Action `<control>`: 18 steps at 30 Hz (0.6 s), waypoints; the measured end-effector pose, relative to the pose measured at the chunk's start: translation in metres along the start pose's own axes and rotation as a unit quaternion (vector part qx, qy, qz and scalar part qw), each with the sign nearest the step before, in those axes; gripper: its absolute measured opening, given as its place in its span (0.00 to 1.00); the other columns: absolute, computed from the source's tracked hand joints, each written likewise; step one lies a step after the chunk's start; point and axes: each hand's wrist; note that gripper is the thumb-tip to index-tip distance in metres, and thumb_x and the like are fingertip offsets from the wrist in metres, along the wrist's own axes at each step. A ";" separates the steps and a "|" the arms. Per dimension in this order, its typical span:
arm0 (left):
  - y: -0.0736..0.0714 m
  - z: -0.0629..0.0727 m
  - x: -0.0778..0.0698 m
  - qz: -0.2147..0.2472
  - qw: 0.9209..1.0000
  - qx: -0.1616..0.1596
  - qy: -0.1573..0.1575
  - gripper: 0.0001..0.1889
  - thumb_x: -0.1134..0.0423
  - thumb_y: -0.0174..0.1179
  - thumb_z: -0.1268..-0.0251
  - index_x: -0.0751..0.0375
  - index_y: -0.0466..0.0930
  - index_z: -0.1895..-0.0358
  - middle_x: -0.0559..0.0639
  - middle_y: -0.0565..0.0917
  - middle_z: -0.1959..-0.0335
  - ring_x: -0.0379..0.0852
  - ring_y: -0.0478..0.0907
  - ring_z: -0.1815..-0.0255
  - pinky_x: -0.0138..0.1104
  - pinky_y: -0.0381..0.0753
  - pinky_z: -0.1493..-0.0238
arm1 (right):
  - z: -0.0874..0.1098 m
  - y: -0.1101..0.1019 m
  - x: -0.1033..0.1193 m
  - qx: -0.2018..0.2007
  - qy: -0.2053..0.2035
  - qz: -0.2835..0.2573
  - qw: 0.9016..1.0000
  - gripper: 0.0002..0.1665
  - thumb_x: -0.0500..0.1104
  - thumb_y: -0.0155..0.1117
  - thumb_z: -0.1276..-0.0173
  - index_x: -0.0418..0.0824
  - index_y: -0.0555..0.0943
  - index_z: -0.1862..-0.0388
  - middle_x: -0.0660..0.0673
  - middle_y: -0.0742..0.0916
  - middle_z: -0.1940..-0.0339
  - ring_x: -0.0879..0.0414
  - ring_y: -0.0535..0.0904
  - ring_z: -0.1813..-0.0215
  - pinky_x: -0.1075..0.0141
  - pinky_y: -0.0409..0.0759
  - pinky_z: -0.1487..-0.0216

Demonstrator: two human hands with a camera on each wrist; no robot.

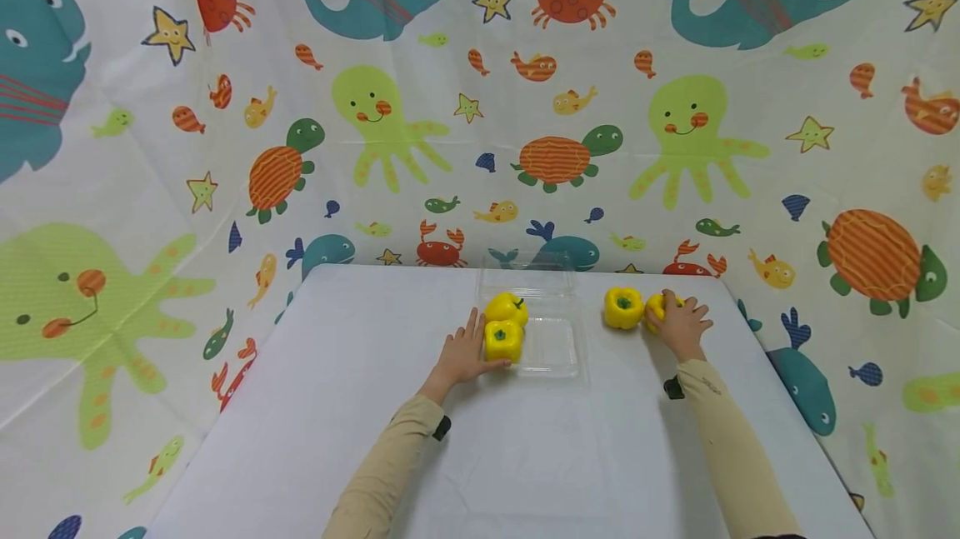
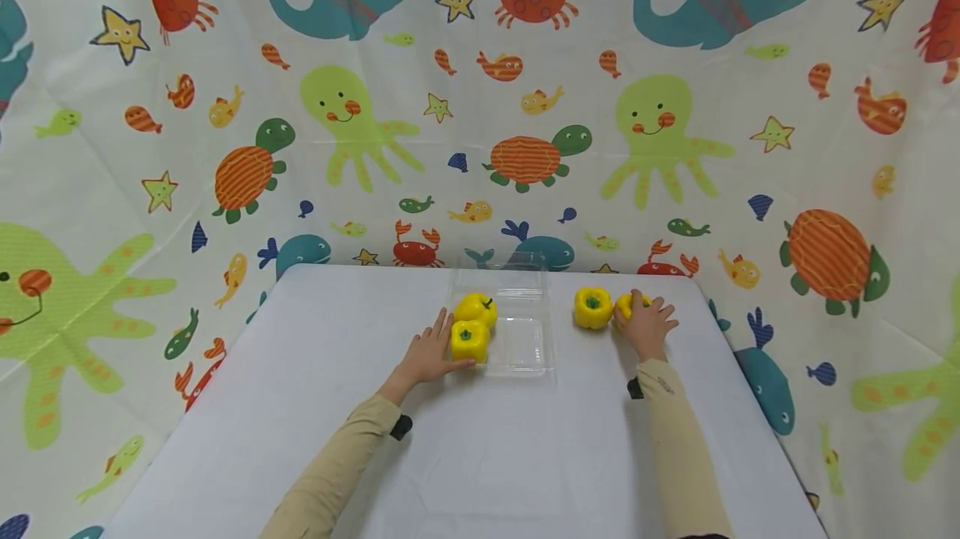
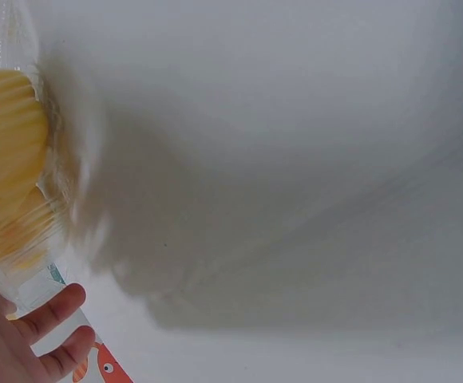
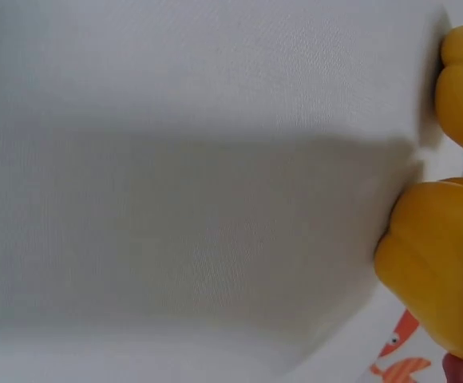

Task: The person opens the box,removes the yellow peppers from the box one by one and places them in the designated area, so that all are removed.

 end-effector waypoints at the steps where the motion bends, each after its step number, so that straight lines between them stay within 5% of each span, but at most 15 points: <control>1: 0.000 0.000 0.000 -0.001 1.000 0.001 0.000 0.56 0.24 0.43 0.55 0.60 0.39 0.30 0.57 0.41 0.28 0.62 0.64 0.39 0.55 0.62 0.41 | 0.000 0.000 -0.001 0.002 -0.005 -0.005 1.000 0.36 0.55 0.51 0.36 0.35 0.57 0.38 0.17 0.60 0.48 0.20 0.52 0.47 0.27 0.51 0.51; 10: 0.000 0.001 0.001 -0.004 1.000 -0.006 0.004 0.56 0.23 0.43 0.55 0.61 0.40 0.30 0.58 0.42 0.28 0.63 0.64 0.40 0.55 0.63 0.42 | 0.006 -0.001 -0.014 0.013 -0.058 -0.005 0.998 0.47 0.52 0.62 0.44 0.34 0.52 0.33 0.22 0.56 0.43 0.25 0.52 0.47 0.30 0.55 0.56; 18: 0.000 0.000 0.000 -0.003 1.000 -0.005 0.000 0.56 0.24 0.43 0.55 0.60 0.39 0.29 0.57 0.42 0.28 0.63 0.64 0.39 0.56 0.62 0.41 | 0.007 -0.003 -0.017 0.010 -0.067 0.001 0.998 0.44 0.46 0.66 0.46 0.36 0.55 0.35 0.25 0.57 0.39 0.28 0.54 0.49 0.33 0.58 0.54</control>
Point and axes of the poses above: each hand's wrist, its own z-axis away from the middle knuckle, its own y-axis out of the palm, x = y × z
